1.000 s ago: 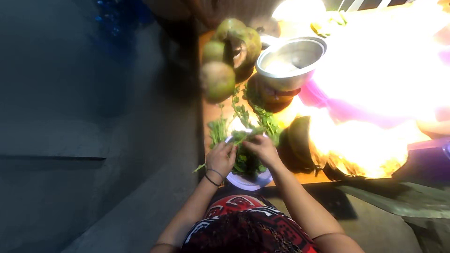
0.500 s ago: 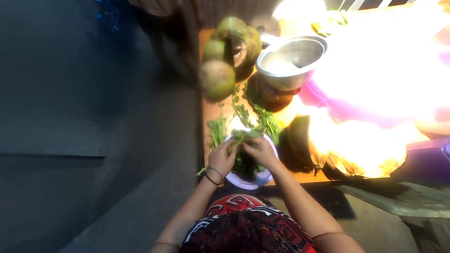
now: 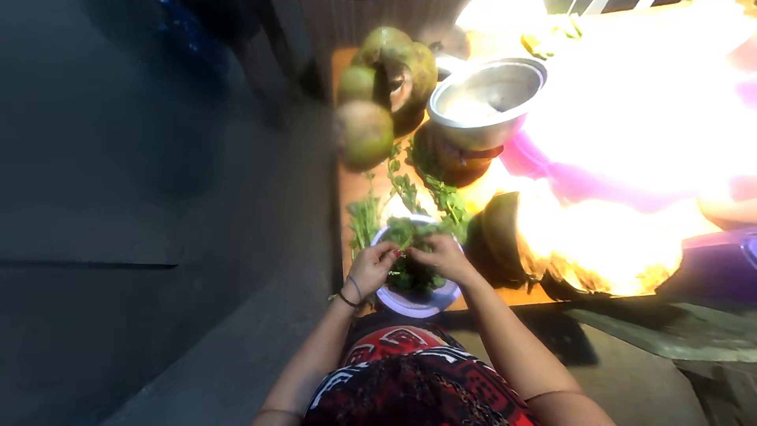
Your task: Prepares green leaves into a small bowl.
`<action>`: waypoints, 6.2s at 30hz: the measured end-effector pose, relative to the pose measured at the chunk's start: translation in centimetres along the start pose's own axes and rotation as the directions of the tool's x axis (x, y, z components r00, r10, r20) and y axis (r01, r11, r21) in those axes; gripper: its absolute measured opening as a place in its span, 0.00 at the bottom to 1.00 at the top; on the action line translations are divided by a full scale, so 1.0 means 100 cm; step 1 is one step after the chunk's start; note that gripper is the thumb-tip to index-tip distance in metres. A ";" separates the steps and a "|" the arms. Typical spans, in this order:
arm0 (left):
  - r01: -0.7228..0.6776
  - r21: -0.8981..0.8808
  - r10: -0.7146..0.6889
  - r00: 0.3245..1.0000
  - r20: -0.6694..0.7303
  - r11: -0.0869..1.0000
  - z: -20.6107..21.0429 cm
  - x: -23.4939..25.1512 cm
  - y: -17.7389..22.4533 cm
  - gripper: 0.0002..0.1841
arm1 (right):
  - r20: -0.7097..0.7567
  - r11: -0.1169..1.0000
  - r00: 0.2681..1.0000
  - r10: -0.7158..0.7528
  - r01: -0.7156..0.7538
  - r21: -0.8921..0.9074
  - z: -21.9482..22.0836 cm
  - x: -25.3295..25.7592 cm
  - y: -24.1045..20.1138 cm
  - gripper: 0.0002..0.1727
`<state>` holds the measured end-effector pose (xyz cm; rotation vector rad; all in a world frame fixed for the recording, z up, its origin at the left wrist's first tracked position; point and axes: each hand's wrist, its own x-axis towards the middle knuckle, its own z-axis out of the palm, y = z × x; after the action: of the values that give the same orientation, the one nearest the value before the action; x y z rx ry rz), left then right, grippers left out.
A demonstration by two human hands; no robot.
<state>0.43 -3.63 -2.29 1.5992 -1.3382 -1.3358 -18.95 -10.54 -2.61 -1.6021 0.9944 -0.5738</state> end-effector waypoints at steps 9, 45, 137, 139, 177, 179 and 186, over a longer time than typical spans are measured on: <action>-0.025 0.011 0.024 1.000 0.012 1.000 0.001 0.000 0.000 0.11 | -0.019 1.000 1.000 -0.022 0.022 0.002 0.005 -0.002 0.000 0.04; -0.224 0.491 0.349 0.920 -0.179 0.842 0.000 -0.011 0.003 0.11 | 0.036 0.597 0.814 -0.580 0.454 -0.662 -0.014 0.015 0.002 0.14; -0.133 0.045 0.139 0.974 -0.178 0.990 0.003 -0.032 0.008 0.11 | -0.306 0.944 0.930 0.204 -0.103 0.314 0.020 -0.004 -0.006 0.17; -0.098 -0.006 0.095 0.978 -0.184 0.995 -0.001 -0.034 0.008 0.11 | -0.315 0.870 0.902 0.296 -0.119 0.479 0.012 0.000 -0.004 0.19; -0.192 0.001 0.183 0.931 -0.314 0.981 -0.012 -0.032 0.003 0.07 | 0.039 0.817 0.948 0.317 -0.293 0.497 -0.030 -0.003 0.004 0.19; -0.187 0.008 0.180 0.934 -0.309 0.982 -0.012 -0.032 0.003 0.07 | 0.050 0.822 0.954 0.296 -0.281 0.495 -0.031 -0.004 0.006 0.19; -0.190 0.018 0.187 0.936 -0.297 0.982 -0.009 -0.030 0.003 0.07 | 0.022 0.845 0.956 0.292 -0.269 0.462 -0.032 -0.007 0.005 0.19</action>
<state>1.31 -0.92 -0.88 1.5487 -1.2588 -0.9432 -22.01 -11.72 -2.15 -1.0019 1.0163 -0.5948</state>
